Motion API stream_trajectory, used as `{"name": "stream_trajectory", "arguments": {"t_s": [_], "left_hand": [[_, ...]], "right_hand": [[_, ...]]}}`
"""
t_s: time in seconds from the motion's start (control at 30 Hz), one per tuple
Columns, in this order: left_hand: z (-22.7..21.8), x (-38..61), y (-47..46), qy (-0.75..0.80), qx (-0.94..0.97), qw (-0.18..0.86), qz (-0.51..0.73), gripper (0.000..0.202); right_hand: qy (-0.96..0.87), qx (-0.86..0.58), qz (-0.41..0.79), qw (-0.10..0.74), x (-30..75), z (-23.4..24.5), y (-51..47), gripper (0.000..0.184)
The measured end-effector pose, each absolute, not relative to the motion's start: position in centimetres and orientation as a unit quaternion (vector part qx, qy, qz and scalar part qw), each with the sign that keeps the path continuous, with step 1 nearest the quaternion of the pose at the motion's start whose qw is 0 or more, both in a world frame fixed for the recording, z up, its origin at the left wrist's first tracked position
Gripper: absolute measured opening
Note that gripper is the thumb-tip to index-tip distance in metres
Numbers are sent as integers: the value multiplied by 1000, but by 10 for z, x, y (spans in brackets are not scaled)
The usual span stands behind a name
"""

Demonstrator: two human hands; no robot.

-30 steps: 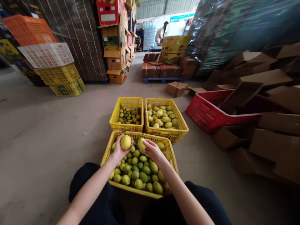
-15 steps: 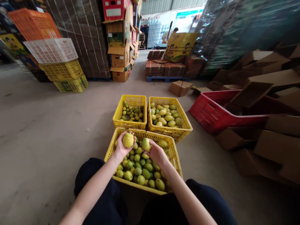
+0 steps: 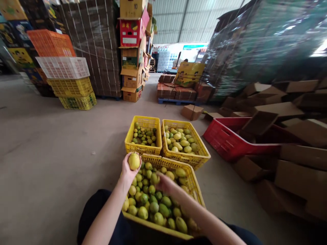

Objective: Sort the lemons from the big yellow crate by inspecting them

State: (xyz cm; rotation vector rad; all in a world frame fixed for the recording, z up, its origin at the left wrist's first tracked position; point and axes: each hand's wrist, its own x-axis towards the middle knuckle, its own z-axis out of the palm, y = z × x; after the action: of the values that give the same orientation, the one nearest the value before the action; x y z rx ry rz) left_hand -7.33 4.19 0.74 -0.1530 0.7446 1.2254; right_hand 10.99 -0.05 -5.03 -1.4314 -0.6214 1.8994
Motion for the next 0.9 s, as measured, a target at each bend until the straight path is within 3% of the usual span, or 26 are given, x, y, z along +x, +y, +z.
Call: {"name": "stream_trajectory", "arguments": {"t_s": [0.13,0.3,0.43,0.57,0.73,0.9], "left_hand": [[7,-77,42,350,-69,754,552,13],[6,-81,41,357,-51,753,551,11],[3,-83,41,347,-43,738,577,10],[-7,-79,39,365,-51,731,574,11],[-38,-62,35,437,-29,738,514,17],[-84,-38,11,536,-8,744,399,17]], "right_hand": [[-276,-519,671,451,128,-12,62,23],[-356,-594,672,261,132,-56,3,18],[-345,-611,676,225,123,-94,-72,23],[-291,-580,694,312,120,-103,-122,39],[-206,-537,677,458,123,-97,-175,46],[-187,-533,662,492,120,-90,-209,51]]}}
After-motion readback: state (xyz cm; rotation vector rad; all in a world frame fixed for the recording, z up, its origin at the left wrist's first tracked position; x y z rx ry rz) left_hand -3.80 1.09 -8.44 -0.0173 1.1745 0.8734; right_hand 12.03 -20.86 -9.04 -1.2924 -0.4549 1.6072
